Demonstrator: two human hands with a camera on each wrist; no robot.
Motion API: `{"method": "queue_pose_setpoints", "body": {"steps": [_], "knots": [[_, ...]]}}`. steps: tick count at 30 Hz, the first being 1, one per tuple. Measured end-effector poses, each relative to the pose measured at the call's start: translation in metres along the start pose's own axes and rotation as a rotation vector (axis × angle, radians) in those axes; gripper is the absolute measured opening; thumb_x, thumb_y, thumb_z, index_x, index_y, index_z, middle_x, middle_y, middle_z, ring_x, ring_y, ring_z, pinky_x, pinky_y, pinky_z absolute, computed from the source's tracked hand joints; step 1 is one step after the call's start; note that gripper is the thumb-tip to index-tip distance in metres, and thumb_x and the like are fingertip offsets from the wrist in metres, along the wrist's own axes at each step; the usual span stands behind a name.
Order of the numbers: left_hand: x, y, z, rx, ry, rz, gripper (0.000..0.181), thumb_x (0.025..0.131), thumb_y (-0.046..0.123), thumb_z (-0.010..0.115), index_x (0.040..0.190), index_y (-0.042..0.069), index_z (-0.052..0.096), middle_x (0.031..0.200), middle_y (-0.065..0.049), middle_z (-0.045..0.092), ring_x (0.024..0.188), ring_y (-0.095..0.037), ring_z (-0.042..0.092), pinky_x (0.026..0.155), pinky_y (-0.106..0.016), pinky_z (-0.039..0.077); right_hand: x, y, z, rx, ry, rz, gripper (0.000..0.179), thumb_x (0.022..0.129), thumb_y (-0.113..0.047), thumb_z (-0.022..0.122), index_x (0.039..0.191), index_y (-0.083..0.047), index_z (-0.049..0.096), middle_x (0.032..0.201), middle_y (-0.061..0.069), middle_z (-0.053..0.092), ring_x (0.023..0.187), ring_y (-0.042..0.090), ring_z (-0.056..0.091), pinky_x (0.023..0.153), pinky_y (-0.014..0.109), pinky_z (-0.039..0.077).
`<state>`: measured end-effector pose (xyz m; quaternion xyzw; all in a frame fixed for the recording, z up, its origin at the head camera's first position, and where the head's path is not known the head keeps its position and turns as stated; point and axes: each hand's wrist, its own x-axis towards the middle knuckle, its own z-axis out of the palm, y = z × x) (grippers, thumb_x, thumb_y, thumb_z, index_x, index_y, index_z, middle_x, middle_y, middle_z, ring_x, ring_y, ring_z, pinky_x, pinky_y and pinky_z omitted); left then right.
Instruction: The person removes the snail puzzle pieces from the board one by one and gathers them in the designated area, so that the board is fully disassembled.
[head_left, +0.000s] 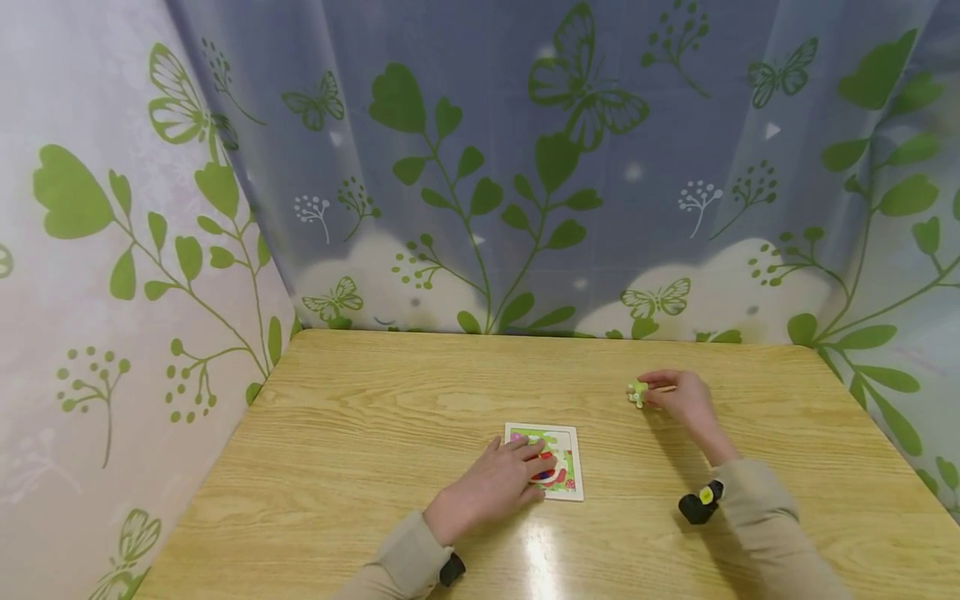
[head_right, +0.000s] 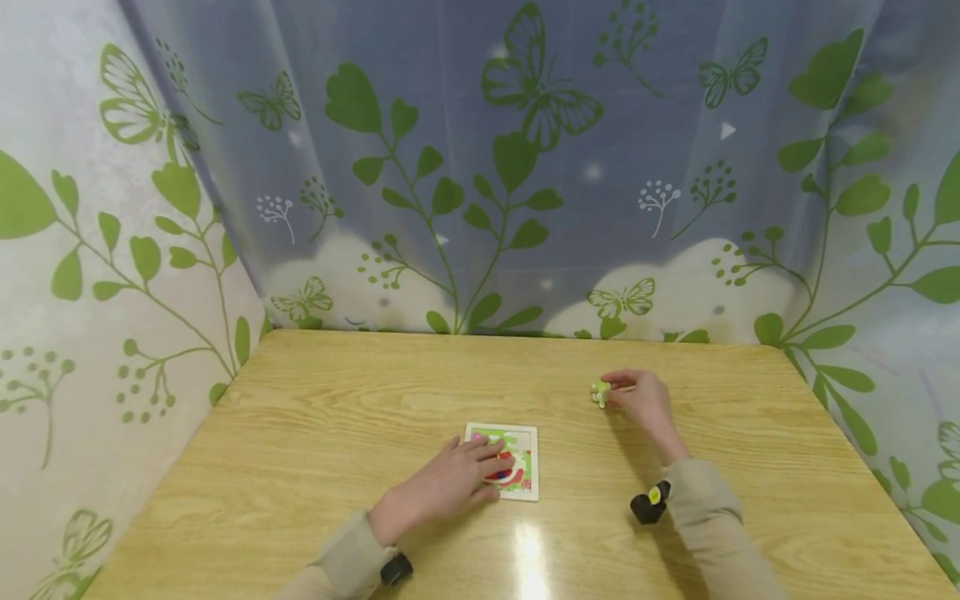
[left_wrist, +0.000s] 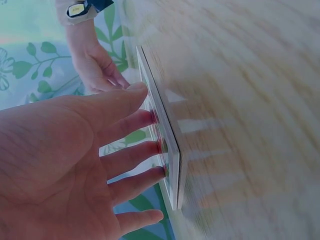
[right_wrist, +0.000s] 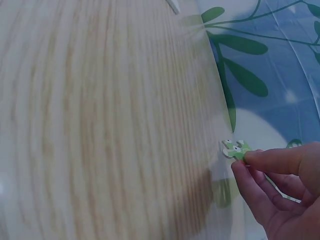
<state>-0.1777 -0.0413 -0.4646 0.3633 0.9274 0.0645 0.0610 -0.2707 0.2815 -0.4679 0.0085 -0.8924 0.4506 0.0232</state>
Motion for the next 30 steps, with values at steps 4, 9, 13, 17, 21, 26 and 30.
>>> {"method": "queue_pose_setpoints", "body": {"steps": [4, 9, 13, 17, 21, 26, 30], "knots": [[0.0, 0.0, 0.0, -0.006, -0.005, -0.002, 0.05, 0.101, 0.037, 0.062, 0.148, 0.024, 0.054, 0.158, -0.001, 0.043, 0.146, -0.026, 0.04, 0.116, -0.056, 0.036, 0.0, 0.006, -0.003, -0.067, -0.013, 0.0, 0.032, 0.088, -0.002, 0.074, 0.117, 0.012, 0.068, 0.104, 0.025, 0.073, 0.075, 0.007, 0.069, 0.059, 0.02, 0.054], [0.0, 0.001, 0.0, -0.006, -0.008, -0.001, 0.05, 0.101, 0.037, 0.062, 0.149, 0.024, 0.054, 0.158, -0.001, 0.043, 0.146, -0.026, 0.04, 0.116, -0.057, 0.035, 0.0, 0.012, -0.01, -0.128, -0.005, -0.001, 0.033, 0.087, -0.005, 0.075, 0.116, 0.01, 0.07, 0.1, 0.023, 0.074, 0.068, 0.002, 0.062, 0.056, 0.019, 0.047], [0.0, 0.001, -0.001, -0.013, -0.011, -0.004, 0.048, 0.101, 0.036, 0.062, 0.148, 0.024, 0.055, 0.158, -0.002, 0.044, 0.146, -0.026, 0.041, 0.116, -0.057, 0.035, -0.002, 0.017, -0.017, -0.152, -0.015, 0.014, 0.034, 0.088, -0.006, 0.075, 0.116, 0.011, 0.069, 0.103, 0.026, 0.072, 0.068, 0.003, 0.061, 0.056, 0.02, 0.048], [0.0, 0.002, -0.002, -0.012, -0.014, -0.009, 0.047, 0.102, 0.036, 0.061, 0.147, 0.024, 0.056, 0.157, -0.002, 0.045, 0.146, -0.026, 0.041, 0.116, -0.057, 0.035, -0.003, 0.021, -0.026, -0.172, -0.028, 0.033, 0.035, 0.089, -0.007, 0.074, 0.118, 0.012, 0.068, 0.105, 0.028, 0.072, 0.067, 0.006, 0.061, 0.055, 0.022, 0.048], [0.0, 0.002, -0.004, -0.005, -0.021, -0.013, 0.047, 0.101, 0.036, 0.062, 0.147, 0.025, 0.056, 0.157, 0.0, 0.045, 0.146, -0.025, 0.041, 0.116, -0.056, 0.036, -0.004, 0.024, -0.034, -0.179, -0.028, 0.044, 0.035, 0.089, -0.006, 0.073, 0.118, 0.012, 0.068, 0.104, 0.028, 0.072, 0.065, 0.012, 0.061, 0.053, 0.024, 0.048], [-0.002, 0.003, -0.006, -0.006, -0.021, -0.012, 0.047, 0.101, 0.035, 0.063, 0.146, 0.025, 0.056, 0.157, 0.0, 0.045, 0.145, -0.025, 0.041, 0.116, -0.056, 0.036, -0.008, 0.025, -0.044, -0.206, -0.03, 0.058, 0.035, 0.09, -0.008, 0.073, 0.118, 0.011, 0.068, 0.106, 0.028, 0.072, 0.067, 0.014, 0.062, 0.054, 0.025, 0.047], [-0.003, 0.002, -0.006, -0.017, -0.027, -0.012, 0.048, 0.101, 0.036, 0.062, 0.148, 0.025, 0.054, 0.158, -0.001, 0.044, 0.146, -0.025, 0.04, 0.117, -0.057, 0.034, -0.009, 0.027, -0.05, -0.244, -0.037, 0.068, 0.035, 0.091, -0.01, 0.073, 0.119, 0.01, 0.068, 0.108, 0.028, 0.071, 0.072, 0.016, 0.063, 0.058, 0.027, 0.048]]}}
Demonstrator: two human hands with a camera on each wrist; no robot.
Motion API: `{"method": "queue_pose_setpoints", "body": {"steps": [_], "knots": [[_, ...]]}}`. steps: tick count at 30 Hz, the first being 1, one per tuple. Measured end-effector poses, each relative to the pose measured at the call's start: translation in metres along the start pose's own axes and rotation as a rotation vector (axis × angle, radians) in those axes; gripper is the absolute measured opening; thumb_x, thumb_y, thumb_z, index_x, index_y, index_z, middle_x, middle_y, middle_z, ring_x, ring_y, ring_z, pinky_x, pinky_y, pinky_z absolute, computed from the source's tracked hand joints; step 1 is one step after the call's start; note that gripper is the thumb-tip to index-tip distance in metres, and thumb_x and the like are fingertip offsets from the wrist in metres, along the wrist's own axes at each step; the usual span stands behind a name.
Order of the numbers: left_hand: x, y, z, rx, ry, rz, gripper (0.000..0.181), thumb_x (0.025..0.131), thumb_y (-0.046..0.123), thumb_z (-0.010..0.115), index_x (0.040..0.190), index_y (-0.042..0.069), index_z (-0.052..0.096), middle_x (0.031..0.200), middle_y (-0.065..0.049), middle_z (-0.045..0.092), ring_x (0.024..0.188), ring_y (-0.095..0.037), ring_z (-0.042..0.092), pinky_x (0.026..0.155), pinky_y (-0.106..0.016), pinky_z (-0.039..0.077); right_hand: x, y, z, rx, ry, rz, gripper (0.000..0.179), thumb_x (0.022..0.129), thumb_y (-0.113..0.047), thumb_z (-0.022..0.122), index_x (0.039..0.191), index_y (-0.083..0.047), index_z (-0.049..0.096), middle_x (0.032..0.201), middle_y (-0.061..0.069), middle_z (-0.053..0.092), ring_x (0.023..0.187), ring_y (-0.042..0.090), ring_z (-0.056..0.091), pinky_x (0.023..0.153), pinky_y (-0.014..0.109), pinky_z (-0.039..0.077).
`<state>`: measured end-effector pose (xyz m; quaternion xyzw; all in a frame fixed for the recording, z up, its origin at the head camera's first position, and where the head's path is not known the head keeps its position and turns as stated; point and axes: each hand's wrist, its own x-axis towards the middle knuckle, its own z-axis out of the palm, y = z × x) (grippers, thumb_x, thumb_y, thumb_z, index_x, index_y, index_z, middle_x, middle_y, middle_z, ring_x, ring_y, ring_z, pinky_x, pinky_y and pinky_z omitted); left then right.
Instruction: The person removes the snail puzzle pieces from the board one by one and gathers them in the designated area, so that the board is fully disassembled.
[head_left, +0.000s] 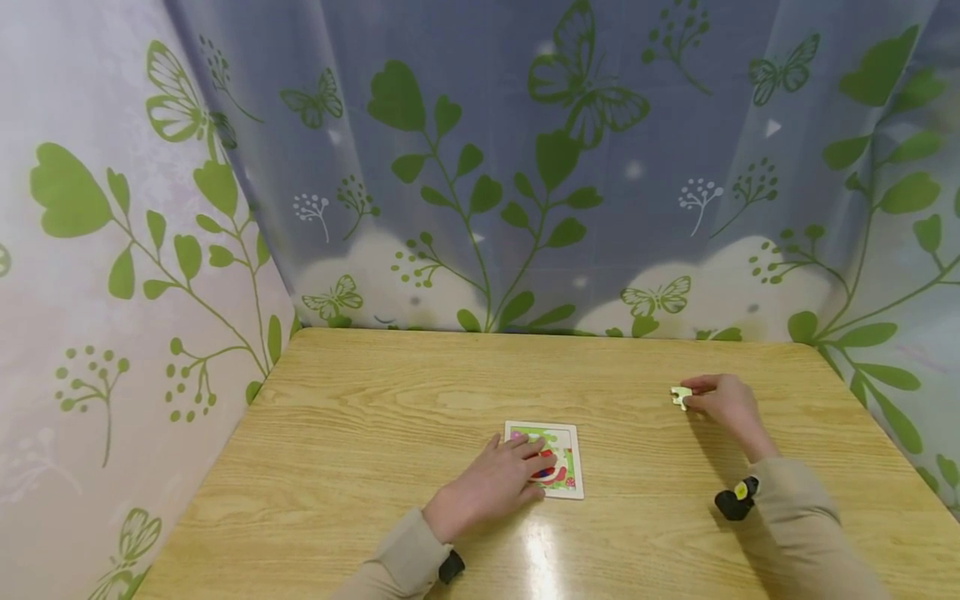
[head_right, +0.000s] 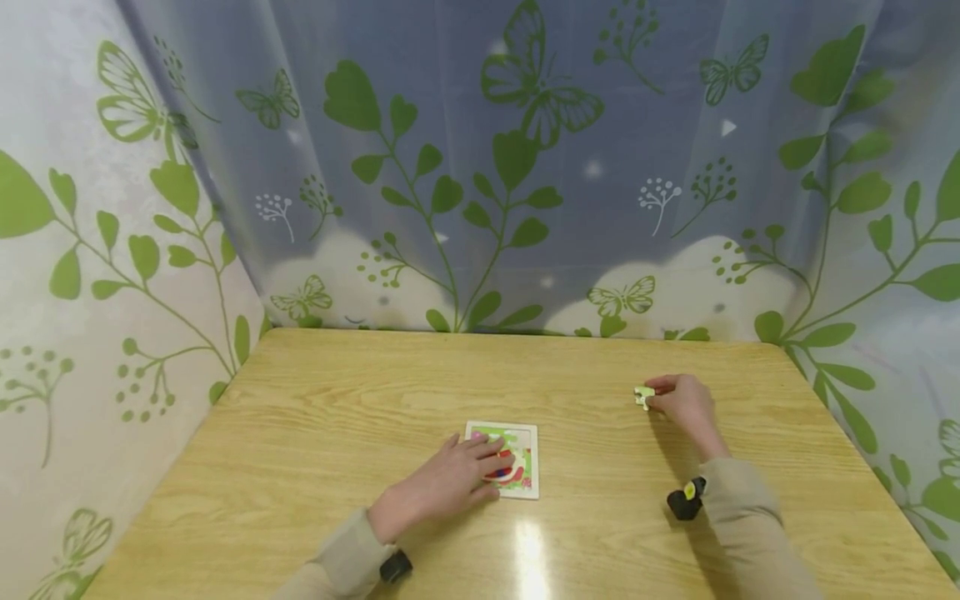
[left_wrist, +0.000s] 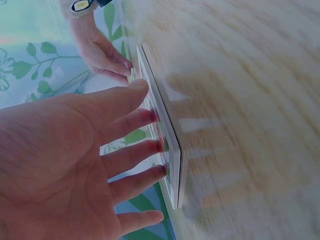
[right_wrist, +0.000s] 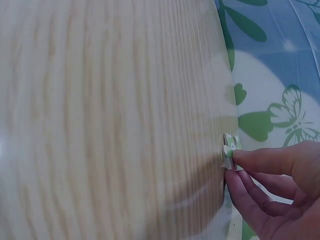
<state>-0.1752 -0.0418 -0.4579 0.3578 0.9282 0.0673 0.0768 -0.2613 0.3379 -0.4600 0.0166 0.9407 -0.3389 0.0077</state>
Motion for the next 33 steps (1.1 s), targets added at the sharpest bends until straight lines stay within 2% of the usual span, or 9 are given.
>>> {"method": "queue_pose_setpoints", "body": {"steps": [6, 11, 15, 18, 25, 30, 33], "knots": [[0.001, -0.001, 0.0, -0.001, -0.015, -0.001, 0.051, 0.102, 0.038, 0.06, 0.151, 0.025, 0.051, 0.16, -0.001, 0.04, 0.148, -0.026, 0.037, 0.118, -0.058, 0.032, 0.001, 0.005, -0.004, -0.064, 0.0, -0.019, 0.035, 0.09, -0.014, 0.074, 0.118, 0.007, 0.07, 0.111, 0.028, 0.071, 0.083, 0.03, 0.066, 0.064, 0.03, 0.046], [0.001, -0.001, 0.0, -0.003, -0.016, -0.001, 0.052, 0.102, 0.038, 0.06, 0.151, 0.025, 0.05, 0.16, -0.001, 0.04, 0.148, -0.026, 0.037, 0.118, -0.058, 0.032, 0.002, 0.008, -0.003, -0.073, -0.002, -0.014, 0.033, 0.091, -0.014, 0.073, 0.117, 0.006, 0.071, 0.11, 0.026, 0.072, 0.078, 0.02, 0.064, 0.064, 0.03, 0.045], [0.001, -0.002, 0.0, -0.01, -0.002, 0.003, 0.051, 0.102, 0.036, 0.061, 0.15, 0.025, 0.052, 0.159, -0.001, 0.041, 0.147, -0.026, 0.038, 0.117, -0.059, 0.032, 0.003, 0.009, -0.001, -0.07, 0.017, -0.012, 0.033, 0.097, -0.017, 0.065, 0.12, 0.006, 0.07, 0.099, 0.022, 0.075, 0.074, 0.016, 0.065, 0.059, 0.03, 0.043], [0.002, -0.002, 0.001, -0.013, 0.016, 0.008, 0.049, 0.1, 0.033, 0.063, 0.148, 0.023, 0.054, 0.158, -0.002, 0.044, 0.146, -0.027, 0.04, 0.117, -0.061, 0.032, 0.002, 0.007, 0.001, -0.047, 0.042, -0.006, 0.034, 0.102, -0.019, 0.058, 0.124, 0.005, 0.068, 0.097, 0.022, 0.075, 0.075, 0.022, 0.069, 0.054, 0.029, 0.043], [0.005, -0.004, 0.005, 0.008, 0.059, 0.016, 0.044, 0.098, 0.032, 0.067, 0.14, 0.02, 0.06, 0.153, -0.003, 0.05, 0.141, -0.026, 0.045, 0.114, -0.06, 0.036, -0.004, -0.007, 0.006, 0.014, 0.109, -0.055, 0.034, 0.105, -0.02, 0.053, 0.126, 0.004, 0.067, 0.125, 0.031, 0.064, 0.098, 0.042, 0.069, 0.055, 0.027, 0.049], [0.006, -0.005, 0.007, 0.006, 0.086, 0.026, 0.044, 0.097, 0.032, 0.068, 0.139, 0.019, 0.061, 0.15, -0.003, 0.052, 0.139, -0.026, 0.047, 0.113, -0.06, 0.037, -0.008, -0.022, 0.012, 0.07, 0.14, -0.109, 0.032, 0.105, -0.017, 0.055, 0.125, 0.004, 0.068, 0.122, 0.03, 0.067, 0.102, 0.045, 0.069, 0.06, 0.025, 0.055], [0.005, -0.006, 0.007, -0.001, 0.094, 0.029, 0.045, 0.097, 0.031, 0.069, 0.139, 0.018, 0.061, 0.149, -0.003, 0.053, 0.138, -0.026, 0.048, 0.113, -0.061, 0.037, -0.01, -0.03, 0.016, 0.111, 0.139, -0.151, 0.031, 0.105, -0.015, 0.056, 0.125, 0.006, 0.067, 0.118, 0.029, 0.069, 0.102, 0.044, 0.069, 0.067, 0.03, 0.06]]}}
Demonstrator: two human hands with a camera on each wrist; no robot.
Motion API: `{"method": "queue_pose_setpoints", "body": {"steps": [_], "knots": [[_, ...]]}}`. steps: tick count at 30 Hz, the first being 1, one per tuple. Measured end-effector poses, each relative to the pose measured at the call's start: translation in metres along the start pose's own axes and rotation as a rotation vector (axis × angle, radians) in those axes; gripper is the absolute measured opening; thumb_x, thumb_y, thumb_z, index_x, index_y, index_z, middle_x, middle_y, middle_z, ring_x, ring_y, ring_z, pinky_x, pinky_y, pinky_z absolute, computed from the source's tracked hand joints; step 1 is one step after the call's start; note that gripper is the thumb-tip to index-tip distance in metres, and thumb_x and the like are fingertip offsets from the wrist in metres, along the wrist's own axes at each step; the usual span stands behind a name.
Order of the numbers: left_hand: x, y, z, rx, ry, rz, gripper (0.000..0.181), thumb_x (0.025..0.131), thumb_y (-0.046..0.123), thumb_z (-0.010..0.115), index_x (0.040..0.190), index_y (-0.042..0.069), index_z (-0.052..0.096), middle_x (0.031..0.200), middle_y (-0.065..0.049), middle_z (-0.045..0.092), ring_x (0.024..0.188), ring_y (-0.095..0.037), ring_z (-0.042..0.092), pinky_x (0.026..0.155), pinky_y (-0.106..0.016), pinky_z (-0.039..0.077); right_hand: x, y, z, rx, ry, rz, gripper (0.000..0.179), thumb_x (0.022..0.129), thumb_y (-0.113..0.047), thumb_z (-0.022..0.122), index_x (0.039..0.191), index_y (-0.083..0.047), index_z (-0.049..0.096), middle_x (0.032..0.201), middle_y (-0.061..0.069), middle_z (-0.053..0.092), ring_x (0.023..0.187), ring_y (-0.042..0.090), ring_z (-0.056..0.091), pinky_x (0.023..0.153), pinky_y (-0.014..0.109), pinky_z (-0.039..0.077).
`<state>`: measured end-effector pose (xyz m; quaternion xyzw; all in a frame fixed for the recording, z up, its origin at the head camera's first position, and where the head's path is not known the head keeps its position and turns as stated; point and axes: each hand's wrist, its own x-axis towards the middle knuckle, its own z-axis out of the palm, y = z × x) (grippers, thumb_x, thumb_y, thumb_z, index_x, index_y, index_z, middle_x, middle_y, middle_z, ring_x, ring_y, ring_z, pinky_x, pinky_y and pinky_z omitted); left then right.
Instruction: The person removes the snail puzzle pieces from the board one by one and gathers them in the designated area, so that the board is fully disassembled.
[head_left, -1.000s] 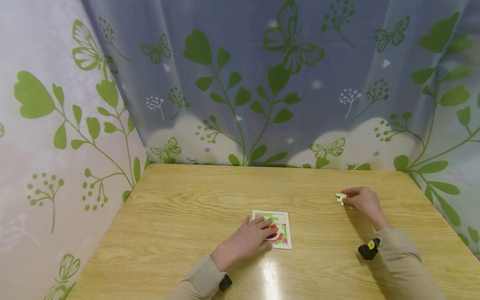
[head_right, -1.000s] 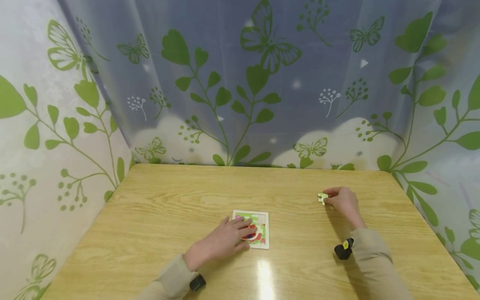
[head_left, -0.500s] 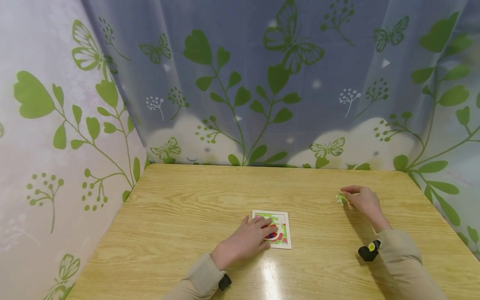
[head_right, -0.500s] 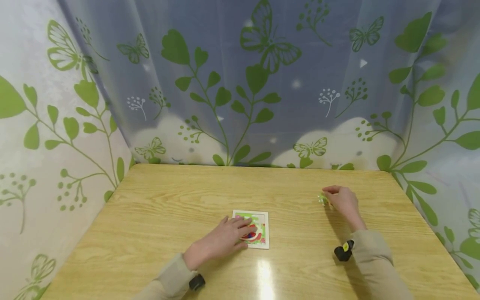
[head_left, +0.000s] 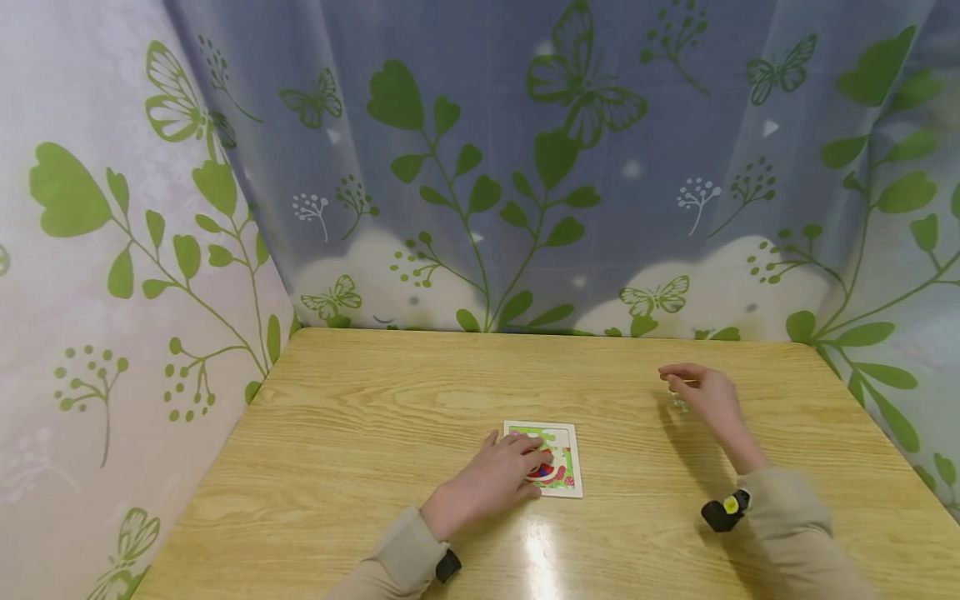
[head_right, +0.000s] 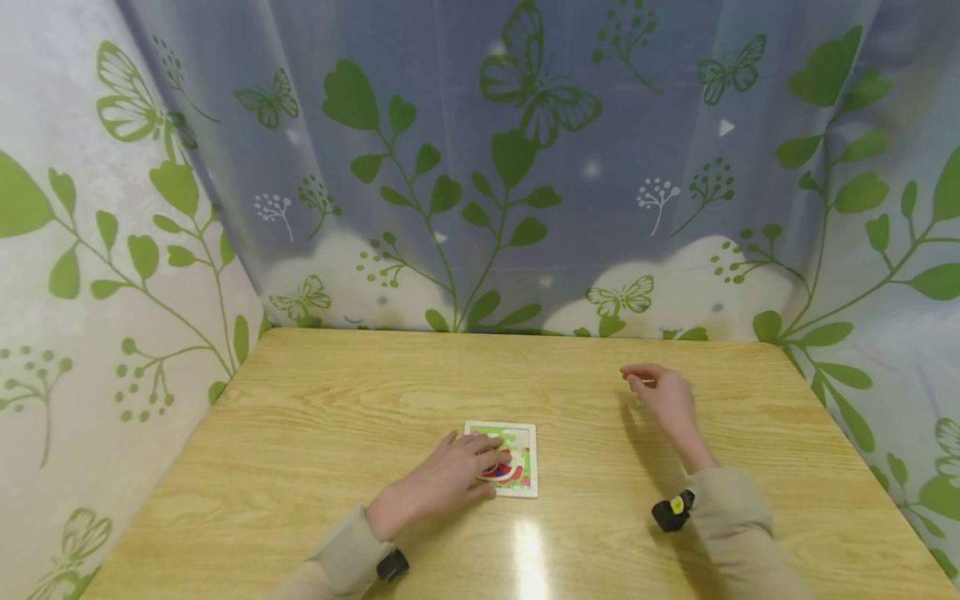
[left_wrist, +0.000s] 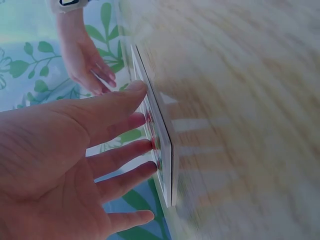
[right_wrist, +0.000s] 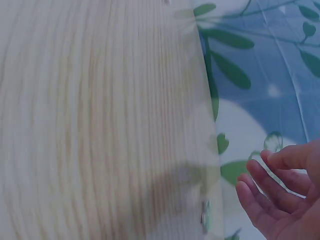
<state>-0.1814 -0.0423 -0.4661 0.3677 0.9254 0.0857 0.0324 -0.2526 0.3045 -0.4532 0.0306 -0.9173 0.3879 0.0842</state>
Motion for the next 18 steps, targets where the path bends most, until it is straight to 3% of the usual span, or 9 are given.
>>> {"method": "queue_pose_setpoints", "body": {"steps": [4, 7, 13, 18], "knots": [[-0.002, -0.001, -0.001, -0.008, 0.003, -0.006, 0.047, 0.098, 0.032, 0.068, 0.142, 0.017, 0.06, 0.15, -0.004, 0.053, 0.139, -0.025, 0.048, 0.114, -0.06, 0.036, -0.003, -0.012, 0.007, 0.058, -0.03, -0.03, 0.032, 0.105, -0.015, 0.055, 0.127, 0.007, 0.066, 0.12, 0.029, 0.068, 0.103, 0.044, 0.068, 0.078, 0.043, 0.061], [-0.004, -0.001, -0.002, -0.01, 0.002, -0.017, 0.05, 0.098, 0.034, 0.067, 0.144, 0.019, 0.058, 0.152, -0.004, 0.051, 0.141, -0.025, 0.046, 0.114, -0.06, 0.036, -0.005, -0.022, 0.014, 0.08, -0.057, -0.042, 0.033, 0.105, -0.015, 0.055, 0.128, 0.006, 0.065, 0.122, 0.028, 0.068, 0.105, 0.043, 0.068, 0.081, 0.046, 0.06], [-0.012, -0.003, -0.006, -0.017, -0.004, -0.041, 0.052, 0.098, 0.034, 0.067, 0.147, 0.018, 0.055, 0.155, -0.008, 0.047, 0.143, -0.03, 0.045, 0.114, -0.062, 0.035, -0.008, -0.042, 0.028, 0.069, -0.086, -0.058, 0.031, 0.104, -0.014, 0.057, 0.128, 0.003, 0.067, 0.12, 0.025, 0.07, 0.104, 0.04, 0.07, 0.076, 0.032, 0.06], [-0.019, -0.004, -0.008, -0.007, -0.023, -0.051, 0.053, 0.099, 0.035, 0.064, 0.148, 0.017, 0.053, 0.158, -0.009, 0.043, 0.146, -0.03, 0.04, 0.115, -0.062, 0.033, -0.013, -0.055, 0.039, 0.08, -0.11, -0.08, 0.029, 0.103, -0.012, 0.058, 0.127, 0.001, 0.068, 0.12, 0.022, 0.071, 0.103, 0.039, 0.07, 0.076, 0.035, 0.06]]}}
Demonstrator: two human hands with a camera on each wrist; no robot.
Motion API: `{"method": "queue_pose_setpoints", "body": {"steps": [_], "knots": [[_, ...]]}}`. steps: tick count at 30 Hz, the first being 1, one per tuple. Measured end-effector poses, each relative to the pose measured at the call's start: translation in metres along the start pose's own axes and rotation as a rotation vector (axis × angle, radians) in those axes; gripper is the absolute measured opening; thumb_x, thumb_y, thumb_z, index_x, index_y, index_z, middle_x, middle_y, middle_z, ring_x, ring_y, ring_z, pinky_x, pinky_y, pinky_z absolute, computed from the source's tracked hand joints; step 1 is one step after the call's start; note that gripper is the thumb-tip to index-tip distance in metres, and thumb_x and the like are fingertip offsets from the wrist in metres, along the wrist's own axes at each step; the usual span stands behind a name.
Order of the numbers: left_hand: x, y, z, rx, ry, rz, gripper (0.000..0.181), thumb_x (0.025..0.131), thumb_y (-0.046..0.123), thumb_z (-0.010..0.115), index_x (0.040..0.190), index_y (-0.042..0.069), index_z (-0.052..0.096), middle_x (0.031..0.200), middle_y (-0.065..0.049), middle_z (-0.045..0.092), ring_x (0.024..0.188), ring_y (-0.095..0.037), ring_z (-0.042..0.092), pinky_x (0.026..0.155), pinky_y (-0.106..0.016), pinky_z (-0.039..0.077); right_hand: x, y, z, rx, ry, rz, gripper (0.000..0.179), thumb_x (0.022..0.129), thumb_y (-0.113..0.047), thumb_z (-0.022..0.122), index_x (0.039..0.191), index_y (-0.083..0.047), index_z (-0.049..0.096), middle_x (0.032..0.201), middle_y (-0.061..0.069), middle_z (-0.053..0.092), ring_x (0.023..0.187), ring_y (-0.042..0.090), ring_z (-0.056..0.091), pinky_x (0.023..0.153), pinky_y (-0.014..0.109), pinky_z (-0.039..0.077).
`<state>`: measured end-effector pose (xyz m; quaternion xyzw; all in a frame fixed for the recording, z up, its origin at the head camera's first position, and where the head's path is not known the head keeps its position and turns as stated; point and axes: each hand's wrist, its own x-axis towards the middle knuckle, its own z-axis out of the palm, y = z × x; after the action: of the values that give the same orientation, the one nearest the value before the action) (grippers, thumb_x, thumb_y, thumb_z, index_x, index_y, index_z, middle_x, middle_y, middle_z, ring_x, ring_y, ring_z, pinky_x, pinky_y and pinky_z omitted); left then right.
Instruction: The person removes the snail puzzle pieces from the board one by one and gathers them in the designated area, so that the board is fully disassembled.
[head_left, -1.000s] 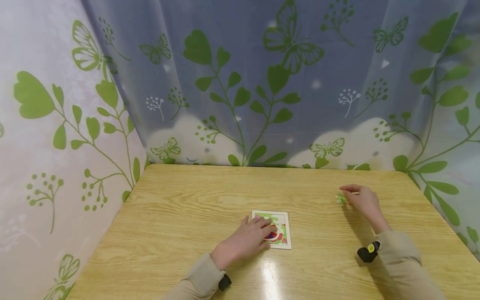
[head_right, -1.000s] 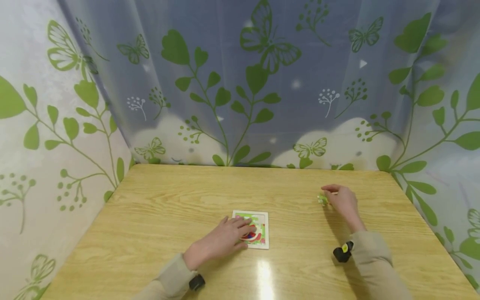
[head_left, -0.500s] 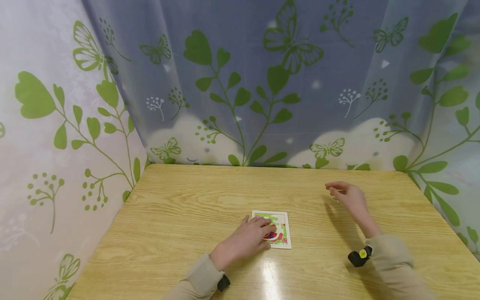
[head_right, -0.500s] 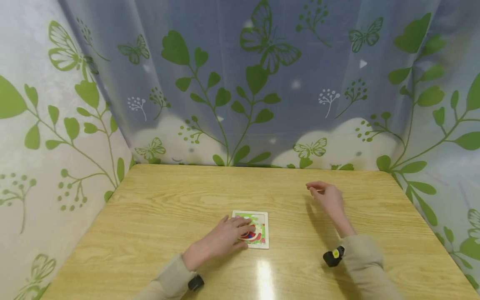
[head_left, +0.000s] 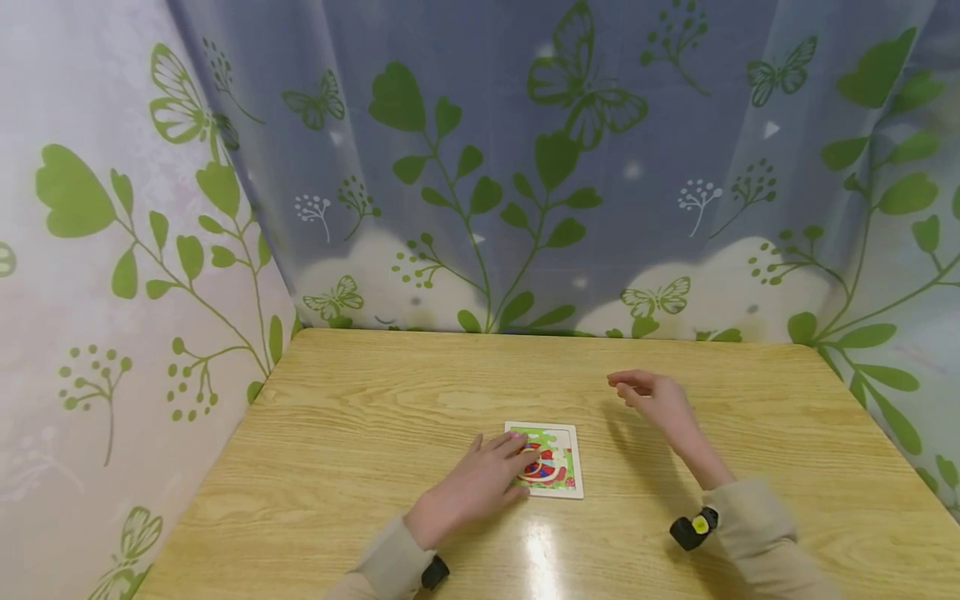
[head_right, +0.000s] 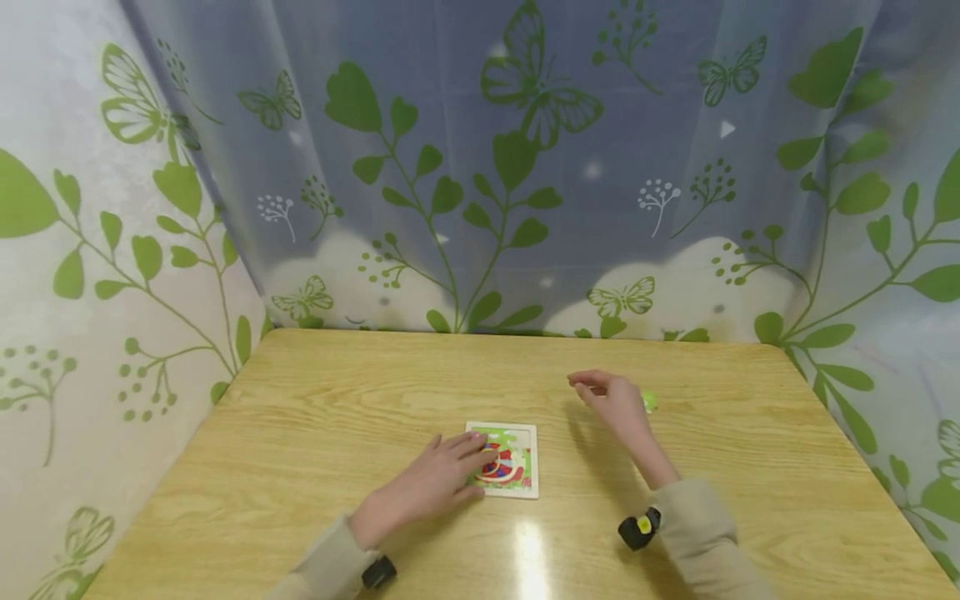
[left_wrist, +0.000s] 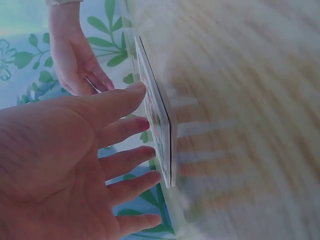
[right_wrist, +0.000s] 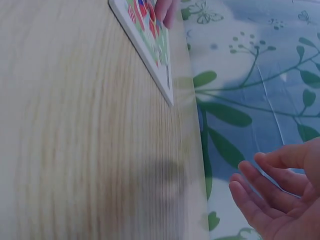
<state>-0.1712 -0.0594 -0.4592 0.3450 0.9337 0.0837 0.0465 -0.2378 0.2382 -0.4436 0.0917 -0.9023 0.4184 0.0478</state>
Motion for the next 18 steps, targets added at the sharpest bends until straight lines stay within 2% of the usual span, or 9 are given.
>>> {"method": "queue_pose_setpoints", "body": {"steps": [7, 13, 18], "knots": [[-0.003, -0.002, 0.004, 0.018, -0.034, -0.013, 0.055, 0.101, 0.038, 0.061, 0.151, 0.02, 0.05, 0.161, -0.006, 0.039, 0.146, -0.029, 0.039, 0.115, -0.061, 0.033, -0.004, -0.009, 0.02, 0.023, -0.015, -0.037, 0.025, 0.102, -0.011, 0.061, 0.122, -0.001, 0.071, 0.117, 0.018, 0.073, 0.102, 0.034, 0.071, 0.077, 0.034, 0.06], [-0.004, -0.003, 0.005, 0.007, -0.044, -0.024, 0.053, 0.101, 0.038, 0.06, 0.151, 0.021, 0.05, 0.161, -0.005, 0.038, 0.147, -0.028, 0.039, 0.115, -0.062, 0.034, -0.009, -0.02, 0.037, 0.008, -0.042, -0.046, 0.023, 0.101, -0.011, 0.061, 0.118, -0.001, 0.074, 0.115, 0.017, 0.074, 0.104, 0.034, 0.07, 0.085, 0.044, 0.059], [-0.004, -0.003, 0.003, 0.007, -0.044, -0.02, 0.052, 0.102, 0.038, 0.059, 0.151, 0.021, 0.051, 0.161, -0.005, 0.039, 0.146, -0.028, 0.039, 0.114, -0.063, 0.034, -0.012, -0.025, 0.048, -0.013, -0.084, -0.073, 0.022, 0.1, -0.011, 0.062, 0.115, -0.002, 0.075, 0.111, 0.014, 0.075, 0.101, 0.033, 0.071, 0.087, 0.047, 0.058]]}}
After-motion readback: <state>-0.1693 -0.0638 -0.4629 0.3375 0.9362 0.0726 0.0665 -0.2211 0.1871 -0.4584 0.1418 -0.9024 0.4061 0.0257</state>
